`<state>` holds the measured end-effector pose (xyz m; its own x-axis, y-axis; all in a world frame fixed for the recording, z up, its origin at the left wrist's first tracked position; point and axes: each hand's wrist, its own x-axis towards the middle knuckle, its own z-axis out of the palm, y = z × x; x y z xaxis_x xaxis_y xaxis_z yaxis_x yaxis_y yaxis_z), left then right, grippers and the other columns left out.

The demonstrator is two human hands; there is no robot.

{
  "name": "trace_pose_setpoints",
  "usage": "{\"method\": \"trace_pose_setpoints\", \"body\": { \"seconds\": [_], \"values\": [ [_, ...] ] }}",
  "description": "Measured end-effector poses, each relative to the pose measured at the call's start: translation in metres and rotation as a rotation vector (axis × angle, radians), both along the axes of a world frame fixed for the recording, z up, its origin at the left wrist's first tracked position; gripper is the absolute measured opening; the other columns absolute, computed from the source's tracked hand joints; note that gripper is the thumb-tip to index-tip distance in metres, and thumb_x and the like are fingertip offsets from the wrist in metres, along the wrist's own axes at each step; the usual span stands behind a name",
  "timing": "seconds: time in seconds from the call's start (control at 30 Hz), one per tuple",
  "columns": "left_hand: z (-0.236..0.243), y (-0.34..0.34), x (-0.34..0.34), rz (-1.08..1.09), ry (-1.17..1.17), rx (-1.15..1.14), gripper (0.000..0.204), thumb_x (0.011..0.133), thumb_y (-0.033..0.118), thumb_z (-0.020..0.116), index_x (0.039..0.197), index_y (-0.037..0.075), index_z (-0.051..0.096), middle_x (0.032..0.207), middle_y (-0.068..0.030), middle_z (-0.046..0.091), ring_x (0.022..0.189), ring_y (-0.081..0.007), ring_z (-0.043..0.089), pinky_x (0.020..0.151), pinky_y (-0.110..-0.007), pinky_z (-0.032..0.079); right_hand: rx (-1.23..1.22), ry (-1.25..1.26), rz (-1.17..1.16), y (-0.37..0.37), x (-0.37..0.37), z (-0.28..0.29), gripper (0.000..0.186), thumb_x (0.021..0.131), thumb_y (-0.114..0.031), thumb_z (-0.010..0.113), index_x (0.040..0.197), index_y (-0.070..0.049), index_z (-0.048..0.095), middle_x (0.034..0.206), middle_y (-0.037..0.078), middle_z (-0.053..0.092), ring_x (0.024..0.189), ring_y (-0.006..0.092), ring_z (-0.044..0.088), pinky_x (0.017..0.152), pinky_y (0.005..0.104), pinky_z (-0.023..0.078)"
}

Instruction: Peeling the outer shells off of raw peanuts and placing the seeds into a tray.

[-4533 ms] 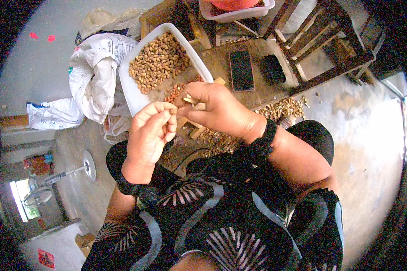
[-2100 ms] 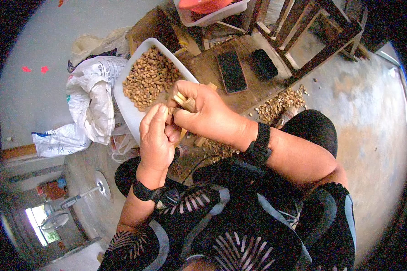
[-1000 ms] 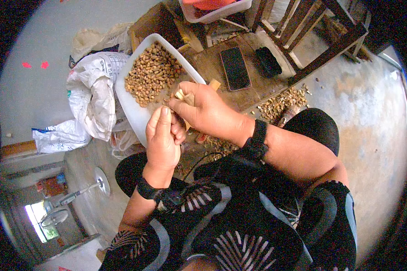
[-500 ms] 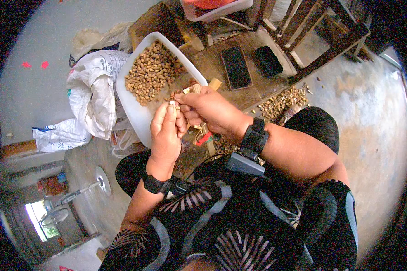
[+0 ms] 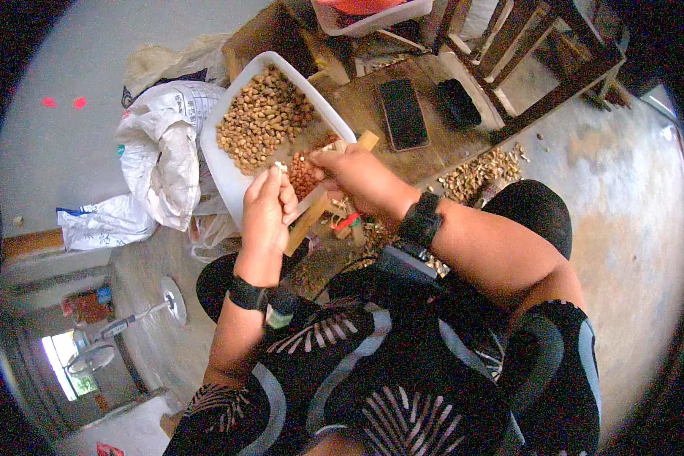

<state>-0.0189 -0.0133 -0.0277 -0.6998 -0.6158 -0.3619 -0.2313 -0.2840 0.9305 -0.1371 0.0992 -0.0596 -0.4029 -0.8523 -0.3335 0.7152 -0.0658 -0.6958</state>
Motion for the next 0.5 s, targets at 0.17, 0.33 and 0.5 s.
{"method": "trace_pose_setpoints", "body": {
  "seconds": [0.17,0.33,0.5],
  "values": [
    [0.001,-0.017,0.014,-0.058,-0.155,-0.144,0.023,0.098,0.023,0.047,0.082,0.007,0.051,0.06,0.0046,0.04,0.05,-0.0042,0.036,0.042,-0.021,0.027,-0.043,0.052,0.025,0.008,-0.017,0.002,0.012,0.091,-0.017,0.057,0.084,-0.007,0.057,0.066,-0.005,0.047,0.048,0.0033,0.032,0.042,0.0206,0.024],
    [0.011,-0.004,0.038,-0.584,-0.368,-0.465,0.017,0.092,0.019,0.055,0.084,0.003,0.056,0.064,0.0012,0.049,0.06,-0.0072,0.048,0.055,-0.023,0.04,0.04,0.581,0.243,0.023,-0.03,0.016,0.016,0.09,-0.019,0.057,0.081,-0.006,0.058,0.061,-0.001,0.049,0.054,0.0063,0.047,0.045,0.0241,0.035],
    [0.023,-0.009,0.063,-0.735,-0.258,-0.795,0.012,0.087,0.011,0.06,0.085,0.0,0.054,0.079,-0.0034,0.055,0.075,-0.0108,0.052,0.069,-0.028,0.045,-0.071,1.348,0.458,0.031,-0.019,0.004,0.018,0.088,-0.019,0.057,0.092,-0.001,0.06,0.075,0.015,0.062,0.071,0.0278,0.061,0.067,0.0373,0.048]
  ]
}}
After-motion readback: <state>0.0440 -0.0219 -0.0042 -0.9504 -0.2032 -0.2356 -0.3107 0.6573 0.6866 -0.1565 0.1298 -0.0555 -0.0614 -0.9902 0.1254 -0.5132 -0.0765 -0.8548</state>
